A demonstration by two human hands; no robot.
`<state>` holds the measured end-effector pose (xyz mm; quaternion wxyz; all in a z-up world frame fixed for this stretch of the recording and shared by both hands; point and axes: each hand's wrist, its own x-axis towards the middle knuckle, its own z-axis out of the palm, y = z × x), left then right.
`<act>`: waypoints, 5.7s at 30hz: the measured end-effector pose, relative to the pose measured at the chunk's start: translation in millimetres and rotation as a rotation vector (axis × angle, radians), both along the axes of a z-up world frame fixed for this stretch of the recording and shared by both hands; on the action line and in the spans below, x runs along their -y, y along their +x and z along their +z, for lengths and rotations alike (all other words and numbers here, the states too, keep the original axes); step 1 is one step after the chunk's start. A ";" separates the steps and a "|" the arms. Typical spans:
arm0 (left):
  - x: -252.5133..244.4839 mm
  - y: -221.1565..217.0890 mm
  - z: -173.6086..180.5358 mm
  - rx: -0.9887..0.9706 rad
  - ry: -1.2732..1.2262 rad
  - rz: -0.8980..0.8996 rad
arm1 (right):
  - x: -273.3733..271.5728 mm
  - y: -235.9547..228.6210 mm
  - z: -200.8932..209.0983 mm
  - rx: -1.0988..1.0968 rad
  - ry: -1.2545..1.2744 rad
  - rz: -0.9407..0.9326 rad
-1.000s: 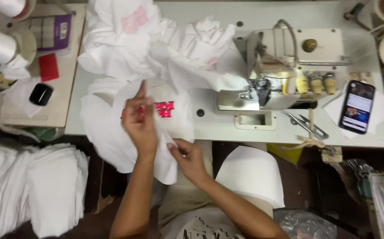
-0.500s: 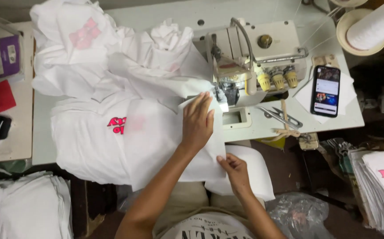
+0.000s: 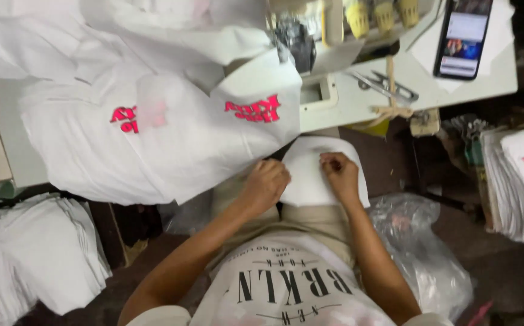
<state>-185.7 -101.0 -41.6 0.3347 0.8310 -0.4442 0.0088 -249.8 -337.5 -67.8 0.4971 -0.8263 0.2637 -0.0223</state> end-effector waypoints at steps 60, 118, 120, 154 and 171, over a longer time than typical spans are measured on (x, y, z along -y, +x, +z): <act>47.2 193.7 138.6 -0.237 0.137 0.377 | -49.4 101.8 104.5 0.348 -0.032 0.233; 23.7 230.3 124.8 -0.112 -0.596 0.223 | -40.2 19.3 155.0 0.378 0.015 -0.067; 23.7 228.0 117.9 0.300 -0.275 0.333 | -18.7 33.3 100.5 0.102 -0.007 0.058; -56.1 116.7 117.8 -0.539 0.249 0.560 | -51.8 146.5 118.4 0.285 0.402 -0.214; 52.5 145.7 121.0 0.110 -0.022 0.509 | -71.1 77.4 115.8 0.126 0.532 -0.205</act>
